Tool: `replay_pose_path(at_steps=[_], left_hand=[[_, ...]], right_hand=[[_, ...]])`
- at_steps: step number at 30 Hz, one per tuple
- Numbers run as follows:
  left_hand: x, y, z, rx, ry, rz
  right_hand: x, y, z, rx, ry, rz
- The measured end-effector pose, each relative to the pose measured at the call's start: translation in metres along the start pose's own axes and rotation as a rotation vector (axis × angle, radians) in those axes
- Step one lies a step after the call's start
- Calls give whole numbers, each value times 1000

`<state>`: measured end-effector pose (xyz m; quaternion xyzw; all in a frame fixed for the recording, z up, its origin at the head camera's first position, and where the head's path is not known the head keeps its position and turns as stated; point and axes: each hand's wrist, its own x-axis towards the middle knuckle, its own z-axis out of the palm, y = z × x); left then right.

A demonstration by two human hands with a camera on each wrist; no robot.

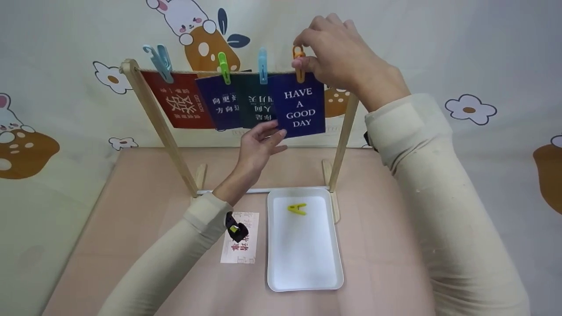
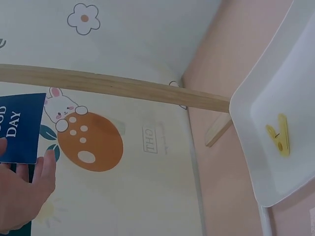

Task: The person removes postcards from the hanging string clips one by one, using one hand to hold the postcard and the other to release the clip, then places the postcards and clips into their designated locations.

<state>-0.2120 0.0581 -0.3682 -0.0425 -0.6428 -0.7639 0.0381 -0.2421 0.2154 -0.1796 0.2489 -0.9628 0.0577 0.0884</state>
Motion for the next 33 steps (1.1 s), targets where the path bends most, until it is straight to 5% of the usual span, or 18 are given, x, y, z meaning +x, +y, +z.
replay_pose_path(at_steps=[6, 14, 24, 33], left_hand=[[-1, -2, -1, -87, 34, -45], [-6, -2, 1, -44, 57, -39], [-13, -5, 0, -10, 71, -50], [-21, -3, 2, -38, 60, -97]], right_hand=[[2, -4, -1, 31, -6, 29], [-1, -7, 0, 60, 34, 23], [-5, -6, 0, 62, 157, -44], [-16, 3, 1, 122, 255, -20]])
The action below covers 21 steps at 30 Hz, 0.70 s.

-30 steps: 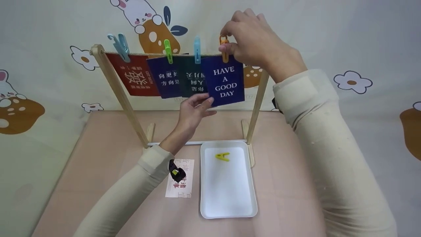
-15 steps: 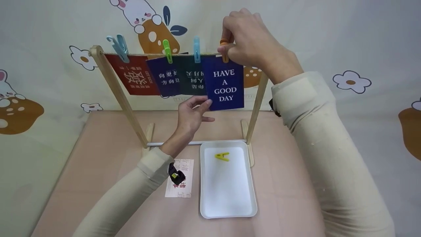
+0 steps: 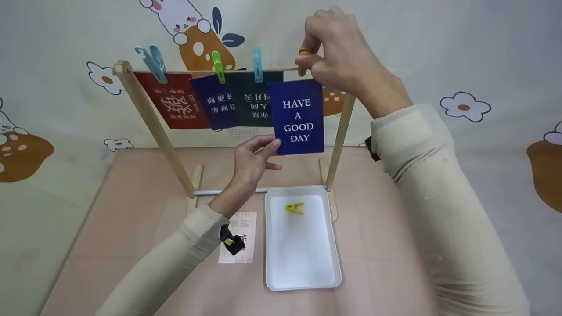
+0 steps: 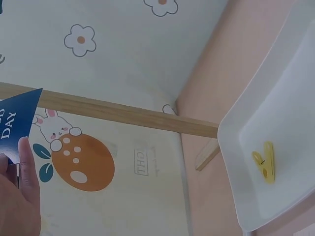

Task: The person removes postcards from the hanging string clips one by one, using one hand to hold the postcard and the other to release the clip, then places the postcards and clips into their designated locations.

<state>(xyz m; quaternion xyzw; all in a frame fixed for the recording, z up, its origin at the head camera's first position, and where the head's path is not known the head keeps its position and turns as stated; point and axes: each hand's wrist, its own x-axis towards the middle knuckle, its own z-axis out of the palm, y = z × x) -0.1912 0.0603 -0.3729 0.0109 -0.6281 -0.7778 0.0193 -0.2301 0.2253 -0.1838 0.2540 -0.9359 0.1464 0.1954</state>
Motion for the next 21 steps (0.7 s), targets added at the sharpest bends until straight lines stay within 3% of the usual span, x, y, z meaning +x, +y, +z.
replay_pose_path(at_steps=[10, 14, 21], left_hand=[[-8, -5, -11, 14, -27, 0], [-11, -8, -16, 25, -31, -26], [-18, -11, -21, 12, -43, -61]], right_hand=[[-16, 1, 1, 112, 246, -34], [-23, -1, 7, 139, 275, -17], [-34, -1, 21, 200, 312, -110]])
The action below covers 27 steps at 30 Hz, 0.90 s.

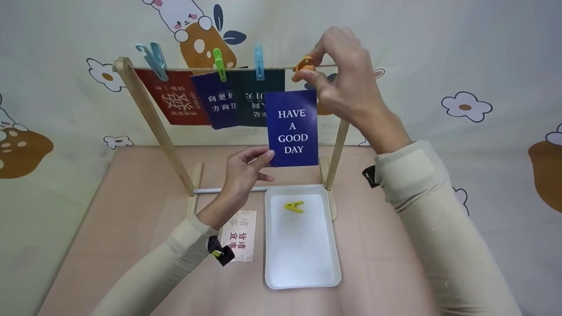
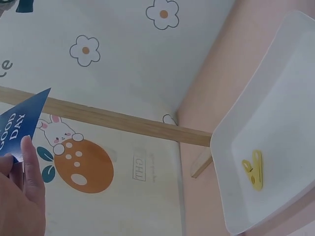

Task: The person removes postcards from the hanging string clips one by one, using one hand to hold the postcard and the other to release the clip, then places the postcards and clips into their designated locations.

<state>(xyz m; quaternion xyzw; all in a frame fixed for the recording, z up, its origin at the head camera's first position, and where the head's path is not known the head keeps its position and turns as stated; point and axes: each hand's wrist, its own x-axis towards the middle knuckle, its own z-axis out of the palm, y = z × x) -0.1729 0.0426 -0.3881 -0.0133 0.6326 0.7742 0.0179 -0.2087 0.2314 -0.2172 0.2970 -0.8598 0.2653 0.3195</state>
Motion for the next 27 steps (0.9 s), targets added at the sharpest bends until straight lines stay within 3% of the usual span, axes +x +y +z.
replay_pose_path(at_steps=[9, 15, 27], left_hand=[[-8, -4, -12, 21, 4, -17], [-13, -13, -21, 31, 11, -60], [-21, -30, -35, 54, -2, -161]], right_hand=[[-23, -17, 13, 256, 44, 117], [-43, -11, 23, 336, 25, 177], [-74, -6, 39, 578, 9, 205]])
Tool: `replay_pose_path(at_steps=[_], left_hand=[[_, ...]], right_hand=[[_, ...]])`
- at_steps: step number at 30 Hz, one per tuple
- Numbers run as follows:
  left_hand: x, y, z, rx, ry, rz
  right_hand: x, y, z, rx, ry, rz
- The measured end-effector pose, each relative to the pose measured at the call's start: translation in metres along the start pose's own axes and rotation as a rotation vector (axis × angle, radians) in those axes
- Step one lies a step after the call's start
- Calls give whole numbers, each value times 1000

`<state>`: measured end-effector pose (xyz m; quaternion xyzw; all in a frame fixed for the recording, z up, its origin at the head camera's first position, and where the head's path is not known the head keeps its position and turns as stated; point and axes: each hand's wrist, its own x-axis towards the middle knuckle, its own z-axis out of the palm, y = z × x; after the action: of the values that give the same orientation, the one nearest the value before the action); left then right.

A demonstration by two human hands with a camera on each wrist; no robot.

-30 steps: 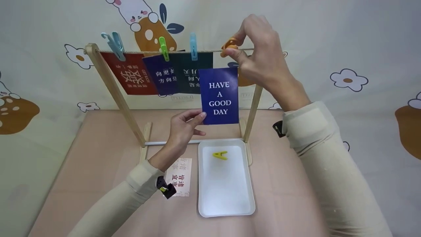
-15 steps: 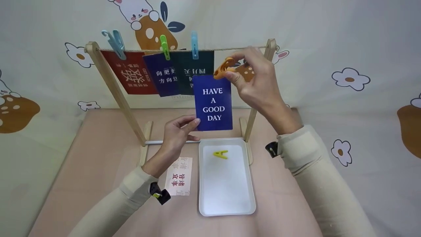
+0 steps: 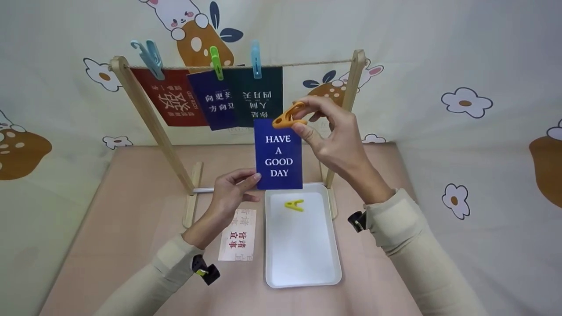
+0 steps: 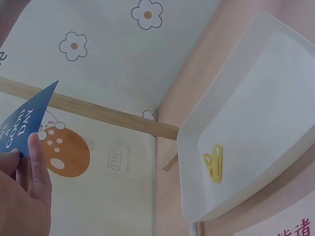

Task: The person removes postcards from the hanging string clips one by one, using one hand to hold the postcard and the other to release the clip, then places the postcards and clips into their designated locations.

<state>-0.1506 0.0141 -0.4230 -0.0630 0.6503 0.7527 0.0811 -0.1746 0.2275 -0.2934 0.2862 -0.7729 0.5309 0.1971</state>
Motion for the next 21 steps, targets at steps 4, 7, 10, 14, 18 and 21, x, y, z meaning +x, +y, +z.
replay_pose_path(at_steps=[4, 7, 10, 14, 18, 21], left_hand=[[-4, -7, -7, 1, -1, -23], [-6, -13, -12, 9, 5, -42], [-8, -21, -18, 7, 8, -62], [-12, -29, -26, -1, -1, -82], [-12, -43, -35, -15, -4, -81], [-14, -50, -41, -4, -6, -76]], right_hand=[[-10, 4, 2, -13, -40, 63], [-17, 8, 4, -26, -63, 112], [-24, 12, 7, -26, -89, 175], [-34, 18, 10, -14, -122, 267], [-43, 28, 12, 18, -141, 284], [-50, 36, 13, 25, -156, 293]])
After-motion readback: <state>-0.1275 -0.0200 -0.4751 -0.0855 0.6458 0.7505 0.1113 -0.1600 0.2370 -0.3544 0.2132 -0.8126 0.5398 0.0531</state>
